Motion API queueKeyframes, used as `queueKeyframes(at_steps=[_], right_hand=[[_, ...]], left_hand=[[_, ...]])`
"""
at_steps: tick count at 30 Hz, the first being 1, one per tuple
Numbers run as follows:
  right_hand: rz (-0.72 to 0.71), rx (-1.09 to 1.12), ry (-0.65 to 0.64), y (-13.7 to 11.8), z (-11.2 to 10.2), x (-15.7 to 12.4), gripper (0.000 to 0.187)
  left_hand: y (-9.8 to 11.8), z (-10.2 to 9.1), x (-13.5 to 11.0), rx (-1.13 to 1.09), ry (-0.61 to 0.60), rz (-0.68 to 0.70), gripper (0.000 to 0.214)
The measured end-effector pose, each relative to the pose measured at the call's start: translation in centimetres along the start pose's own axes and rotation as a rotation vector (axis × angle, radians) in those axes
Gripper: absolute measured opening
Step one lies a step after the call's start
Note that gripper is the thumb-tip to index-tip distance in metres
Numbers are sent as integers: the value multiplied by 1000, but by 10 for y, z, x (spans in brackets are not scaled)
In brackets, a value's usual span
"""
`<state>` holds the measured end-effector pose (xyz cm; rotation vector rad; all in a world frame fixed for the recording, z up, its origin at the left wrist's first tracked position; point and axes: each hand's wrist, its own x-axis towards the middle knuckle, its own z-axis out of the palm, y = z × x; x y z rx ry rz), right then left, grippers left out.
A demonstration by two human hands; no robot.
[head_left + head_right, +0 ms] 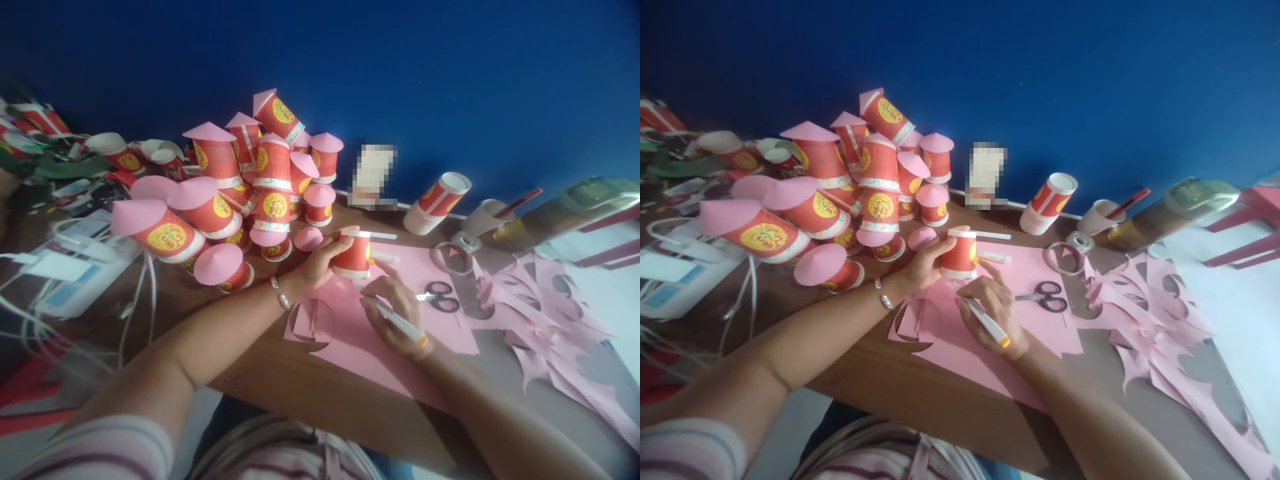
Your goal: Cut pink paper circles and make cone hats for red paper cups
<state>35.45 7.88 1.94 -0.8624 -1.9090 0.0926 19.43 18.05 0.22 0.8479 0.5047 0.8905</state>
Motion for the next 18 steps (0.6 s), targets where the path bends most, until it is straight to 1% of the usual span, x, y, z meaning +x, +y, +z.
queueKeyframes(at_steps=[2, 4, 7, 9, 12, 15, 18], right_hand=[[-7, 27, -13, 0, 1, -1, 16], [1, 47, -29, 0, 2, -1, 16], [0, 54, -52, -1, 2, -1, 15], [-23, 57, -68, -2, 2, -1, 14], [-55, 73, -81, -2, 2, 0, 15], [-65, 85, -83, -2, 2, 0, 14], [-69, 61, -61, -2, 1, 0, 15]], left_hand=[[-3, -2, 2, -13, 40, 3, 39], [-4, -2, 3, -21, 41, 5, 44], [-3, 1, 3, -28, 4, 27, 46], [0, 3, 2, -20, -41, 19, 46], [2, 4, 0, 24, -98, -3, 43], [1, 2, 0, 75, -96, 15, 35], [1, 1, 0, 91, -101, 0, 31]])
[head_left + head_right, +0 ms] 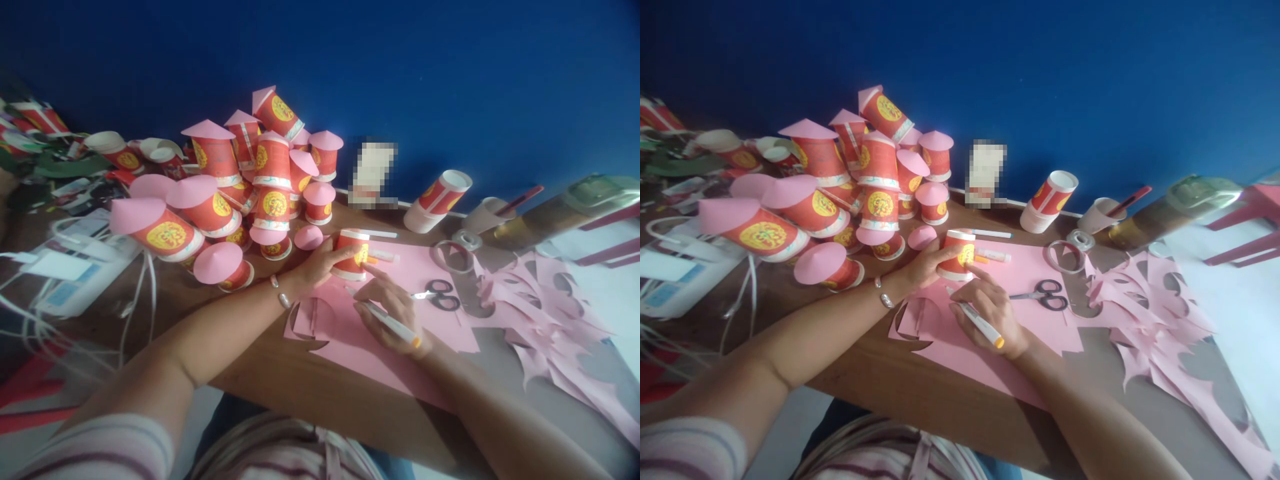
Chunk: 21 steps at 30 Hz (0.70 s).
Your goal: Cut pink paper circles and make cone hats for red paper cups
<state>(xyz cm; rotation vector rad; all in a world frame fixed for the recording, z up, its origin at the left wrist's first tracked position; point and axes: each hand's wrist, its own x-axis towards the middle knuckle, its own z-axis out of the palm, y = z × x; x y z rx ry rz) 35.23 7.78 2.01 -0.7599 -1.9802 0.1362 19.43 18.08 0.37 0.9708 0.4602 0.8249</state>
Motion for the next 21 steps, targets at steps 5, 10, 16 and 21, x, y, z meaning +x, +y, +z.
queueKeyframes(at_steps=[5, 10, 16, 21], right_hand=[[78, -114, 56, 0, -2, -1, 12], [111, -193, 92, 2, -2, -4, 13], [142, -224, 75, 2, -1, -5, 8], [165, -272, 66, 1, -1, -3, 8]], left_hand=[[2, 2, 0, -35, 16, -4, 30], [3, 2, 0, -46, 19, -17, 28], [7, 4, -1, -23, 22, -15, 29], [6, 4, 0, -2, 15, -10, 30]])
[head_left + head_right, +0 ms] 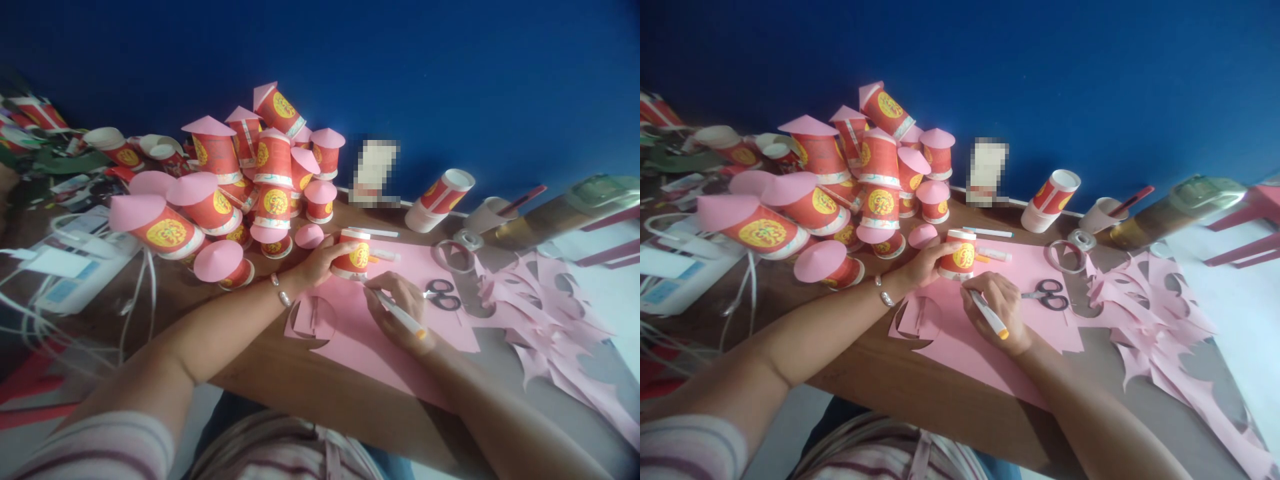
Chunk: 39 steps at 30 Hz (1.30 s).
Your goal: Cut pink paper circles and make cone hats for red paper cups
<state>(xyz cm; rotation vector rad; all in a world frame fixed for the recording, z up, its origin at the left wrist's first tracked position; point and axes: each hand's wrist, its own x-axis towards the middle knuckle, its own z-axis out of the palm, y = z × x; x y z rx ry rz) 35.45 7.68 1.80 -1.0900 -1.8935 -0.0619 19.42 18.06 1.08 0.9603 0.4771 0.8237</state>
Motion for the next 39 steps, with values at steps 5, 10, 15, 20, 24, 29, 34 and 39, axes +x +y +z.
queueKeyframes(at_steps=[5, 10, 15, 20, 24, 29, 34, 39], right_hand=[[16, -18, 8, 1, 1, -1, 9], [24, -22, 2, 2, 3, -3, 9], [8, -28, -4, 1, 1, 0, 10], [5, -3, -41, -3, -2, 3, 11], [8, 8, -30, -3, -3, 3, 10], [-14, 21, -15, -2, -3, 2, 11], [-41, 20, -1, 0, -1, 2, 12], [-55, 14, 0, 1, 1, 1, 13]], left_hand=[[2, 2, -1, -3, 36, -4, 29], [3, 4, -2, -22, 45, -13, 29], [1, 2, -2, 4, 36, -9, 30], [-3, -3, -2, 43, -12, 17, 33], [-3, -4, -2, 63, -25, 32, 32], [-4, -4, 0, 35, -10, 26, 32], [-7, -6, 0, 28, -19, 14, 35], [-8, -8, 1, 29, -33, 16, 37]])
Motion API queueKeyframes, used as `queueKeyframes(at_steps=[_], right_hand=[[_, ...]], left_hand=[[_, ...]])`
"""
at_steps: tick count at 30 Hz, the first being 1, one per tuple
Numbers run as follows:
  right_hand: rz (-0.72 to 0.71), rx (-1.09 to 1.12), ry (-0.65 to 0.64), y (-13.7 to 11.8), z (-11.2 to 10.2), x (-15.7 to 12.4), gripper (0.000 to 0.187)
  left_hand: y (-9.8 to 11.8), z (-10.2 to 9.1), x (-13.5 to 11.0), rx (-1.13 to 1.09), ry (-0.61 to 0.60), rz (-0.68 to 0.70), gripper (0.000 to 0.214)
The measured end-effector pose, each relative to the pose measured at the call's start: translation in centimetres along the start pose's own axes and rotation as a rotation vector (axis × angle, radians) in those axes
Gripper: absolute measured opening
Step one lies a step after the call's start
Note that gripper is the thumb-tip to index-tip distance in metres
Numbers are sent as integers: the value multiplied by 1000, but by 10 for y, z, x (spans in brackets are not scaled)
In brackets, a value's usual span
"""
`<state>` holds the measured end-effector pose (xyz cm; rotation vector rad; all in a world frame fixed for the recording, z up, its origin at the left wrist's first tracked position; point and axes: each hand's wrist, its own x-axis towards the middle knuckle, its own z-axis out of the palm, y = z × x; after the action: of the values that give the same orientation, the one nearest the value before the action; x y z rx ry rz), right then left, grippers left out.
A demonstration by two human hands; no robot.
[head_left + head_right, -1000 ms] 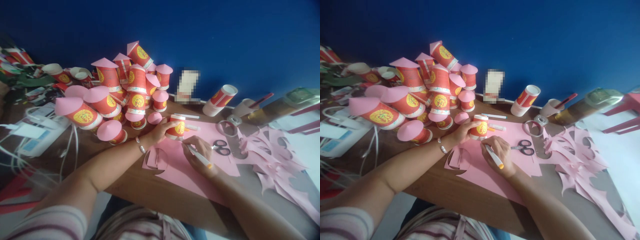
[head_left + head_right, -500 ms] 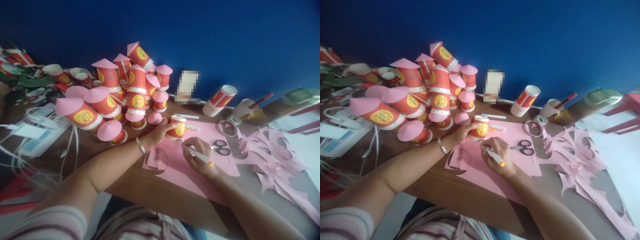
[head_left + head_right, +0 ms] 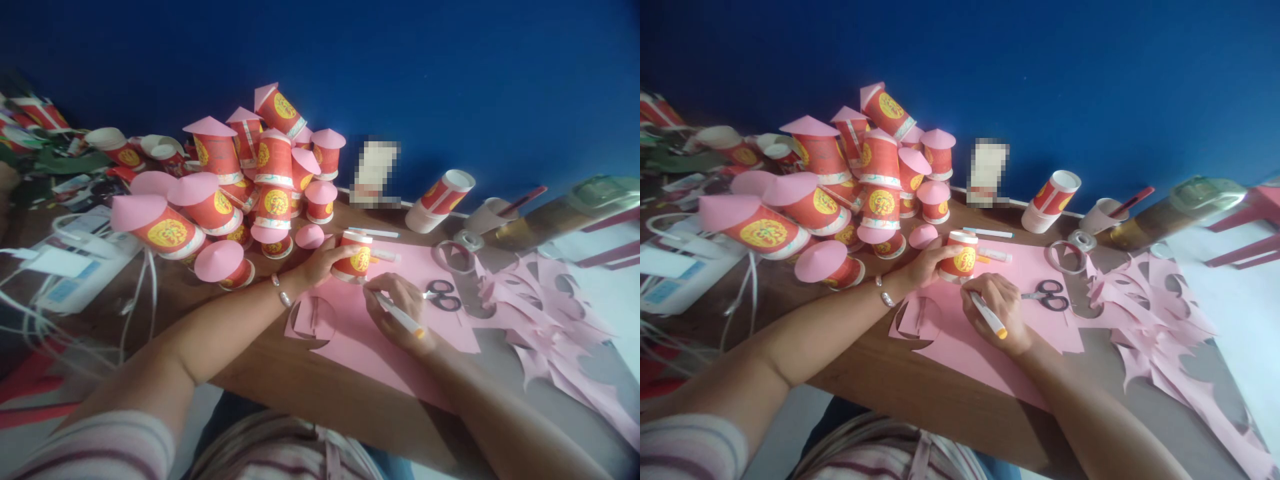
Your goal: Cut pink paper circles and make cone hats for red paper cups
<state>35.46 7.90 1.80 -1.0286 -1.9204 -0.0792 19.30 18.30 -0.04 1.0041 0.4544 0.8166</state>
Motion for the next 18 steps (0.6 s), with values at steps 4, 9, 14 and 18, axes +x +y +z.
queueKeyframes(at_steps=[4, 9, 14, 18], right_hand=[[-7, 9, -6, 1, 1, -1, 11], [-18, 8, -8, 2, 1, -1, 11], [-9, 12, 6, 4, 2, -2, 11], [15, -29, 24, 3, 3, -3, 14]], left_hand=[[0, 0, 0, 13, -5, 8, 35], [1, -1, -1, 23, -11, 5, 33], [-1, -2, -1, 13, -19, -9, 36], [0, -1, 0, 7, -14, -9, 38]])
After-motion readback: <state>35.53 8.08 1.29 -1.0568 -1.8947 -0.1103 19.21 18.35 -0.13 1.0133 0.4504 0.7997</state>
